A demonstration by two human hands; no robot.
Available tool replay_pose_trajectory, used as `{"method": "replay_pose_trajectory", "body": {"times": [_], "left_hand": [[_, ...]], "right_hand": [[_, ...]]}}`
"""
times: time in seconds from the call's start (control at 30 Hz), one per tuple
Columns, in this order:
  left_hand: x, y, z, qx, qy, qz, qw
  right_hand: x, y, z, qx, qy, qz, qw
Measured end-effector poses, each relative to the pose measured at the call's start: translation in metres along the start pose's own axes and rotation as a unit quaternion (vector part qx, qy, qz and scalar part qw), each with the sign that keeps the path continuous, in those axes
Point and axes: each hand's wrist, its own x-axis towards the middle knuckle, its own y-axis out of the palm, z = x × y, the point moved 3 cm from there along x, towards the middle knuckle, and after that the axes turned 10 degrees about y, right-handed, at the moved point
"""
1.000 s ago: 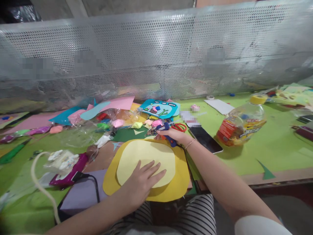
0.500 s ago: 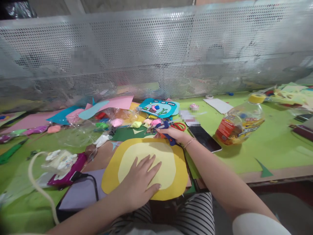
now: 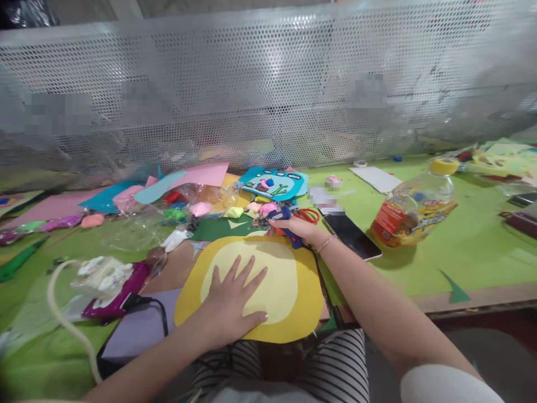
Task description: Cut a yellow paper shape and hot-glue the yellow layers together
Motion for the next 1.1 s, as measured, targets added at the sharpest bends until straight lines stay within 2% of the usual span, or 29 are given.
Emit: {"method": "replay_pose_trajectory", "body": {"times": [0.13, 0.33, 0.47, 0.6, 0.73, 1.0, 1.1], "left_hand": [[0.000, 0.000, -0.002, -0.001, -0.002, 0.005, 1.000], [0.001, -0.014, 0.002, -0.008, -0.003, 0.032, 0.999], [0.009, -0.021, 0.007, 0.020, -0.004, -0.001, 1.000], [0.015, -0.015, 0.005, 0.044, 0.014, -0.012, 0.999], [0.015, -0.007, 0.005, 0.023, 0.009, 0.008, 1.000], [0.014, -0.005, 0.009, 0.010, 0.005, 0.004, 1.000], [0.010, -0.007, 0.004, 0.008, 0.030, -0.007, 0.999]], "right_hand": [[0.000, 0.000, 0.000, 0.013, 0.001, 0.009, 1.000], [0.004, -0.002, -0.002, 0.055, 0.002, -0.007, 0.998], [0.006, -0.008, 0.000, 0.128, -0.005, -0.032, 0.991], [0.005, -0.016, 0.005, 0.180, -0.008, -0.043, 0.983], [0.004, -0.024, 0.009, 0.185, -0.050, -0.061, 0.980], [-0.009, -0.022, 0.019, 0.171, -0.039, -0.057, 0.983], [-0.012, -0.019, 0.023, 0.156, -0.040, -0.046, 0.986]]}}
